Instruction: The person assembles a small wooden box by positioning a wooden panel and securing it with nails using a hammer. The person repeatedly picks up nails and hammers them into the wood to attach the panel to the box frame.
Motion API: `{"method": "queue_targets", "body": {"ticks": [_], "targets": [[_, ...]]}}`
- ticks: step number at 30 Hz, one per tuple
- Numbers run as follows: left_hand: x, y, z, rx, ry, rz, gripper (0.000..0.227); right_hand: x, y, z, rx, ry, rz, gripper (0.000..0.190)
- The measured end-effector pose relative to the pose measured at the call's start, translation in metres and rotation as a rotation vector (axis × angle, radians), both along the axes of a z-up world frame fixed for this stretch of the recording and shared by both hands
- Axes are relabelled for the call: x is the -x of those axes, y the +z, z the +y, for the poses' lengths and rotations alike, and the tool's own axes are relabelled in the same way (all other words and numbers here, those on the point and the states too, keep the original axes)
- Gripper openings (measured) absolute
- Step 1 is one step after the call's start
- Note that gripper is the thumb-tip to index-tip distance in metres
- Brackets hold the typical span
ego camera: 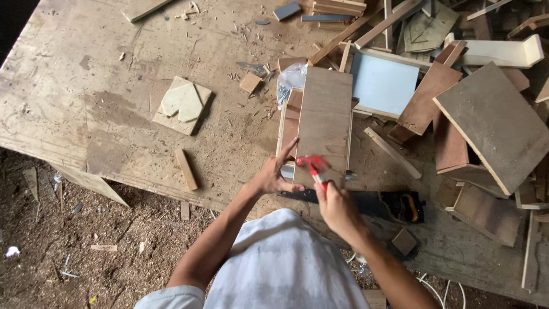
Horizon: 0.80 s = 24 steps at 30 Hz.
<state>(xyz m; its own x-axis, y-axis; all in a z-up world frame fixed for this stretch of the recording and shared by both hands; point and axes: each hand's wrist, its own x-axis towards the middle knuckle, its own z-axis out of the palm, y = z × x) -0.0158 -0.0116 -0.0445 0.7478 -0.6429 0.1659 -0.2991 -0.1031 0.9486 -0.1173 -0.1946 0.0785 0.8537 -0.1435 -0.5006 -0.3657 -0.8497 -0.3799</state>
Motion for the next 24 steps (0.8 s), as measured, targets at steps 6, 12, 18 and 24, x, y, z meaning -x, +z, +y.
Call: {"method": "queue_targets", "body": {"ticks": [6, 12, 18, 24], "targets": [[0.002, -0.01, 0.002, 0.032, -0.014, 0.063, 0.136, 0.017, 0.023, -0.016, -0.098, 0.285, -1.144, 0.035], [0.002, -0.01, 0.0, -0.077, 0.011, 0.044, 0.139, 0.002, -0.011, -0.003, -0.086, 0.152, -0.396, 0.033], [0.004, -0.003, 0.003, 0.072, 0.001, 0.078, 0.134, 0.018, 0.013, -0.024, -0.097, 0.085, -0.691, 0.03], [0.001, -0.001, 0.001, -0.034, 0.035, 0.033, 0.136, 0.017, -0.004, -0.011, -0.133, 0.113, -0.853, 0.027]]}}
